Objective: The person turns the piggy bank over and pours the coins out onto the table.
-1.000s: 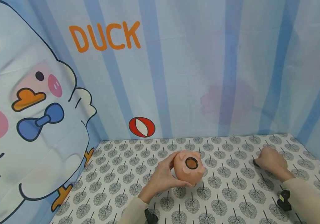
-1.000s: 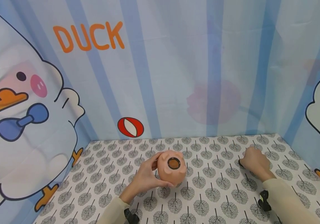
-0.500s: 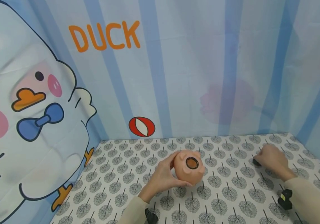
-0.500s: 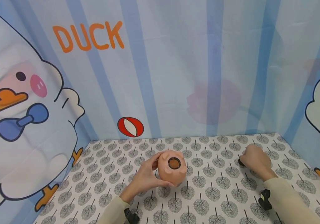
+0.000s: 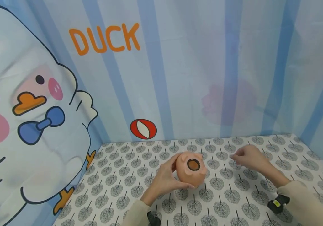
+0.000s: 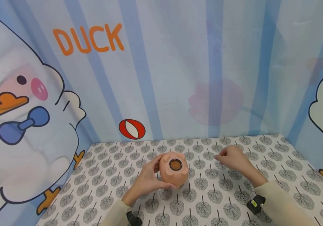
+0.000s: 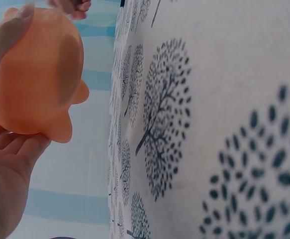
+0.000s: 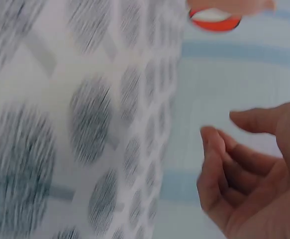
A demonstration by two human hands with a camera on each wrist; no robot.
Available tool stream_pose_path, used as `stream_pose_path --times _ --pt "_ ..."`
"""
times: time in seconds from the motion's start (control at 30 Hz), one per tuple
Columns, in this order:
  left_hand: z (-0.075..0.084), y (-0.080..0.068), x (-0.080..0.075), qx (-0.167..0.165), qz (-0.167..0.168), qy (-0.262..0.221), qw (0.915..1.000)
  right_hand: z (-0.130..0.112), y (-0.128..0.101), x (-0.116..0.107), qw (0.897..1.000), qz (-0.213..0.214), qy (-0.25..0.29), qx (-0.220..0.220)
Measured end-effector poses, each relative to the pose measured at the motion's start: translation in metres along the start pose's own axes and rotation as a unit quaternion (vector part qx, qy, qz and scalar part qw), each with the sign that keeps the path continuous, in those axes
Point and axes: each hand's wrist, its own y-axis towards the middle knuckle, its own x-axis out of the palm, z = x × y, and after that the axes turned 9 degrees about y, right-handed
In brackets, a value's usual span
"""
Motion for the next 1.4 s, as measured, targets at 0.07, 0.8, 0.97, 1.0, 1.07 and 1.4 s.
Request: stream_pose_path --times 0.07,0.8,0.97,1.0,1.07,1.4 --pt "0.000 0.000 0.001 0.003 0.002 -0.005 1.0000 -0.013 -0.001 0.007 0.999 -0.027 0.031 -0.019" --pt "-0.002 0.001 -0.003 -0.003 0.002 -0.021 0.9998 -0.053 0.013 0.058 0.977 -0.113 0.178 -0.041" --pt "-0.003 0.003 -0.005 -0.011 0.005 -0.023 0.9997 -0.053 0.015 0.062 0.966 -0.123 0.225 -0.010" --pt "-0.003 0.003 -0.005 -0.010 0.005 -0.022 0.9997 -0.053 0.015 0.063 0.964 -0.125 0.235 -0.003" --pt "-0.004 0.003 -0.004 -0.008 0.002 -0.025 0.9996 -0.052 0.014 0.066 0.958 -0.127 0.256 0.012" --pt "-0.003 0.004 -0.003 0.002 -0.003 -0.030 0.9995 -0.043 0.016 0.074 0.917 -0.175 0.357 0.033"
